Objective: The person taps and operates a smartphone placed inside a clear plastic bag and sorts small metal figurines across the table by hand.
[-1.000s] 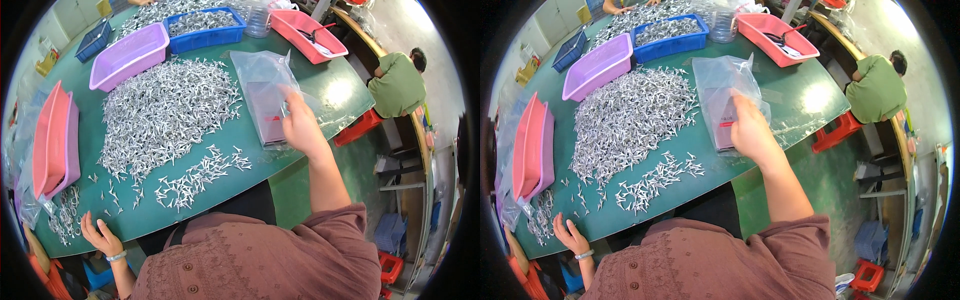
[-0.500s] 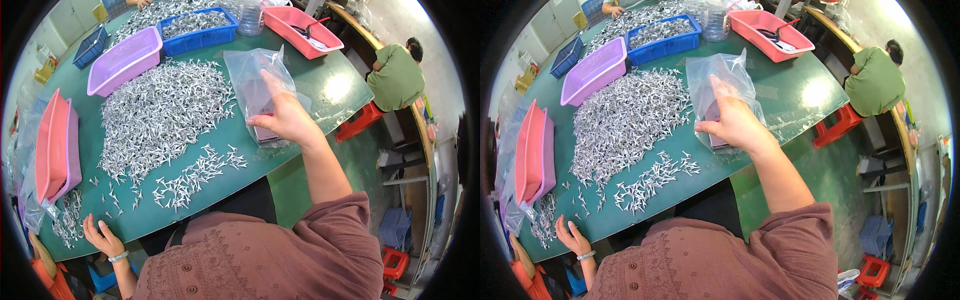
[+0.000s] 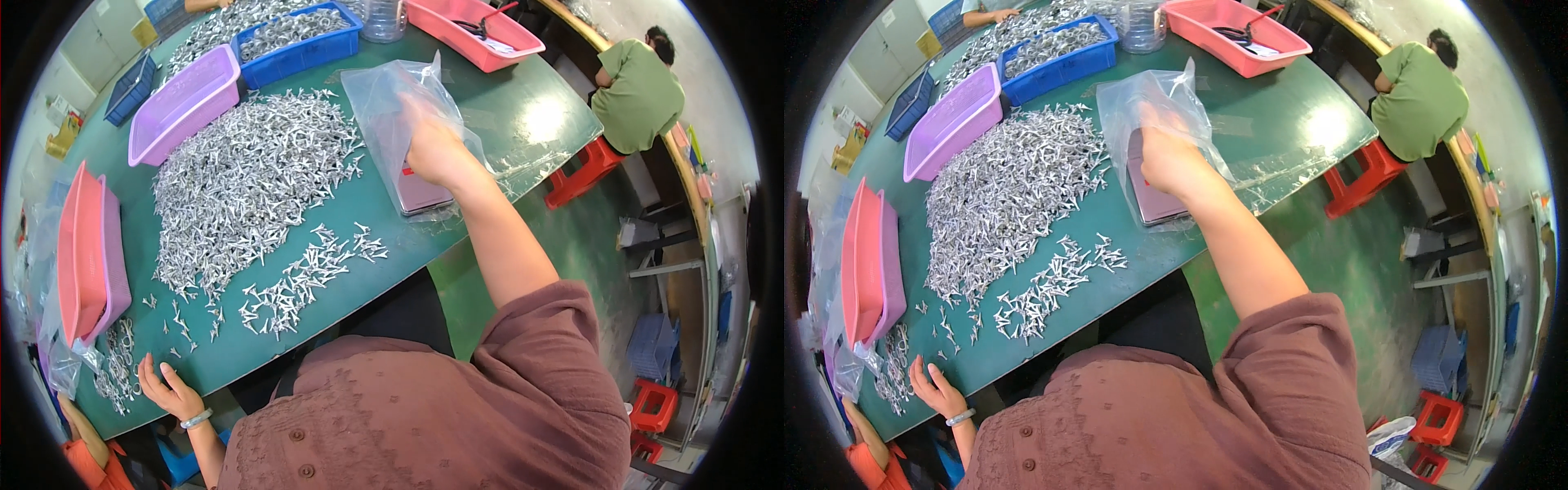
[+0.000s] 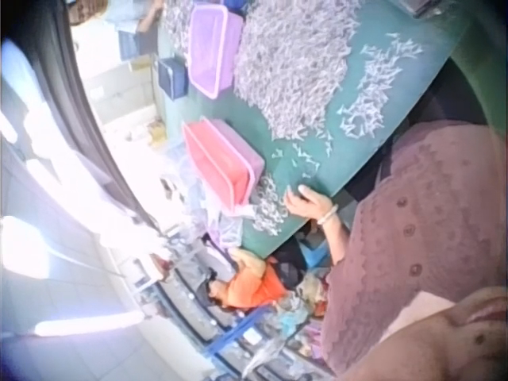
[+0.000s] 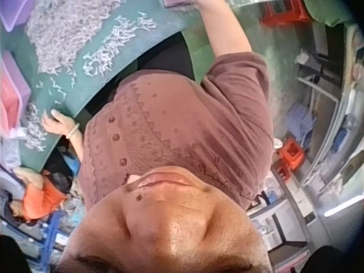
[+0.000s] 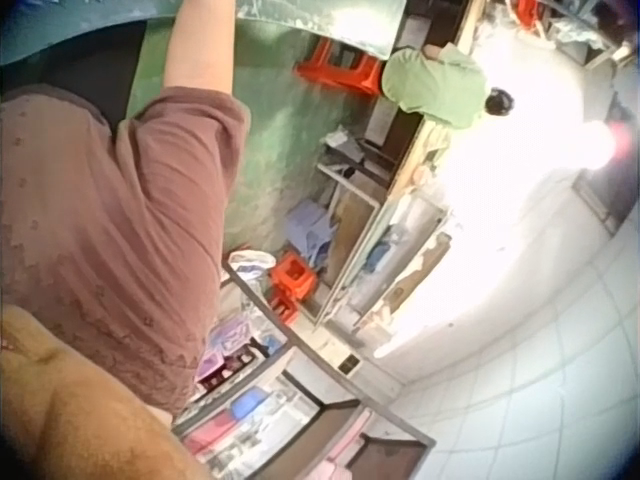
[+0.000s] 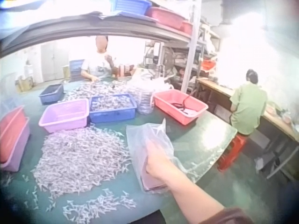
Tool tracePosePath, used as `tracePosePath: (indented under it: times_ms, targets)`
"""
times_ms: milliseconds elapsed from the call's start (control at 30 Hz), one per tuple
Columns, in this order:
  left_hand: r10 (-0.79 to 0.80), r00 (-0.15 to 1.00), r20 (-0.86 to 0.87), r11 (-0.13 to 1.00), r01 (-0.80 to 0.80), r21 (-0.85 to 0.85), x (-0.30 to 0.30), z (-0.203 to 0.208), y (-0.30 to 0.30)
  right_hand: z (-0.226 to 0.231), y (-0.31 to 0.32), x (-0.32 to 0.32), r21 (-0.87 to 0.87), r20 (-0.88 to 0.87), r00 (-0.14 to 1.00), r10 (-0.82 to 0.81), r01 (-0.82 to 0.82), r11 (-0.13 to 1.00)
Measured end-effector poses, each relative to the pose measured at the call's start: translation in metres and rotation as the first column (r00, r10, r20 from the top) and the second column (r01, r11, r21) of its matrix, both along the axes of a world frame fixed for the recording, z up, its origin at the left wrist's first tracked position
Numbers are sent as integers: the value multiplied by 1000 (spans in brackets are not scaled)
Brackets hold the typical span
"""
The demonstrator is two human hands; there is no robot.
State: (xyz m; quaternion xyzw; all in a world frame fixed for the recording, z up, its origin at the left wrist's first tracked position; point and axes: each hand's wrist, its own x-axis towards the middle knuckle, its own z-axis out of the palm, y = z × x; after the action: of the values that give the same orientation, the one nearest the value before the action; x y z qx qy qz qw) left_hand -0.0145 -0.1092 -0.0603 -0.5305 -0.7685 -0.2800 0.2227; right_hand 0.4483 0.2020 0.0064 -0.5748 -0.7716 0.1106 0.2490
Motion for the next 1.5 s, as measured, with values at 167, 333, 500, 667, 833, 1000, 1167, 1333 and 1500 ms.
tracePosePath:
  times_ms: [167, 333, 500, 667, 833, 1000, 1167, 1333, 1500]
  targets:
    - [6, 1000, 10, 1000, -6, -1, -1, 0, 1, 10, -1, -5, 0, 50, 998, -32, 32, 999]
    - [8, 1000, 9, 1000, -7, -13, -4, 0, -1, 21, -8, -11, -157, 108, 992, -63, 80, 984]
    - [7, 1000, 27, 1000, -7, -19, -4, 2, 4, 18, -8, -3, -185, 57, 997, -43, 53, 981]
    - [15, 1000, 16, 1000, -15, -10, -5, 0, 0, 14, -13, -2, -155, -1, 1000, -1, 0, 988]
    - [14, 1000, 8, 1000, -14, -18, -5, 0, 1, 16, -11, -2, -155, -20, 1000, -8, 5, 988]
    - [9, 1000, 16, 1000, -8, -19, -3, 1, 2, 10, -2, 1, -113, 33, 999, -10, 13, 994]
    - [9, 1000, 1, 1000, -9, -19, -1, 1, 1, 11, 0, -3, -152, 30, 998, -59, 63, 986]
    - [-1, 1000, -17, 1000, 1, -1, -2, 1, 1, 12, -2, -3, -113, 38, 999, -33, 37, 993]
    - [2, 1000, -22, 1000, -2, -2, -1, 1, 1, 10, 0, -3, -210, 147, 988, -40, 71, 975]
